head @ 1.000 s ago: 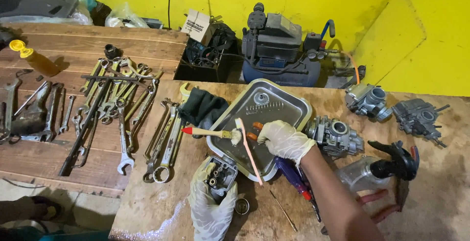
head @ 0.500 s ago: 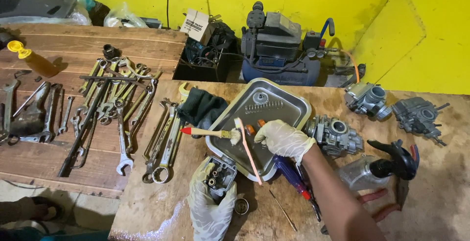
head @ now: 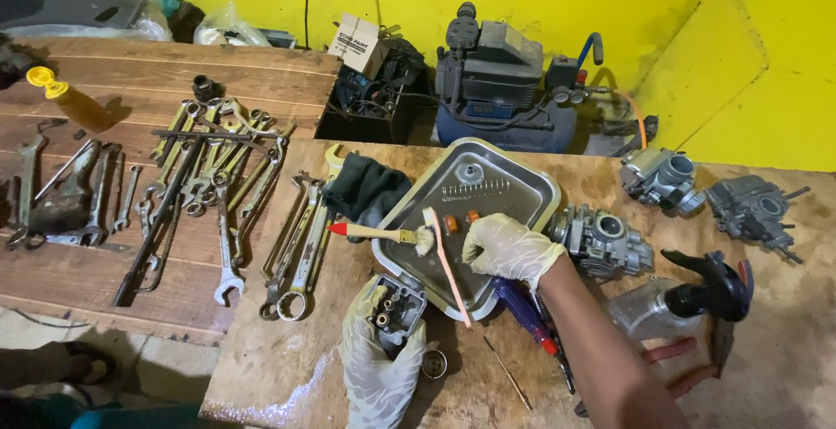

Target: The person cleans a disassembled carburetor component using a small brush and a spray bottle. They scrub the internal parts of the metal piece and spray it with a cleaning solution, working over a metal tray on a cluttered workbench.

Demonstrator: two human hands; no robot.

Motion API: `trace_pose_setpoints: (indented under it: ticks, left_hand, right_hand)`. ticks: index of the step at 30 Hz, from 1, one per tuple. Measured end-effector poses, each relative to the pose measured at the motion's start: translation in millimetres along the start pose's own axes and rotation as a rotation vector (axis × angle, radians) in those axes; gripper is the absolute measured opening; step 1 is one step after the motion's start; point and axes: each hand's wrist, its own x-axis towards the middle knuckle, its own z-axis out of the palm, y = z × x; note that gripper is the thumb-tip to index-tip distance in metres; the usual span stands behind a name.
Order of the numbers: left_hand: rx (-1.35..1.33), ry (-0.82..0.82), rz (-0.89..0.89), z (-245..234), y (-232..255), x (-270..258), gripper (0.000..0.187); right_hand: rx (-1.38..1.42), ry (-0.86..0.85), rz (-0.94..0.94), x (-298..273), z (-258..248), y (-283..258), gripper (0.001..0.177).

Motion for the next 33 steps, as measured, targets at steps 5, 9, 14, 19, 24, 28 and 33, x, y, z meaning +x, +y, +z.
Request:
trace_pose_setpoints:
  ticks: [5,9,14,19,24,28,33]
  left_hand:
    - [-0.003,0.004,0.003,37.7,14.2,100.0,0.069]
    - [-0.028,0.001,0.001,36.6,15.3,101.5,0.068]
    - [-0.035,-0.007,0.0,35.5,15.2,100.4,0.069]
    - [-0.057,-0.001,0.01,35.5,15.5,99.9,0.068]
    - [-0.013,-0.022,0.02,33.8,10.7,99.2,0.067]
    - [0.014,0.001,0.042,34.4,14.1,100.0,0.067]
    - [-0.031,0.014,0.0,35.3,14.7,99.9,0.067]
  right_hand:
    - [-0.059,-0.061,-0.106,-10.0,-18.0,-9.3,0.022]
    - [-0.031,-0.029,-0.204,-15.3,-21.3,-8.3,0.018]
    - [0.013,0.02,-0.187,-15.5,-22.2,-7.5,0.01]
    - [0.087,0.079,-0.227,-20.3,-28.3,-10.9,0.014]
    - [0.375,0.067,-0.192,-35.8,-42.6,-24.9,0.025]
    - [0.717,0.039,-0.218,-56.9,-55.5,-44.9,0.037]
    - [1.025,-0.041,-0.473,-78.8,-70.0,-60.7,0.045]
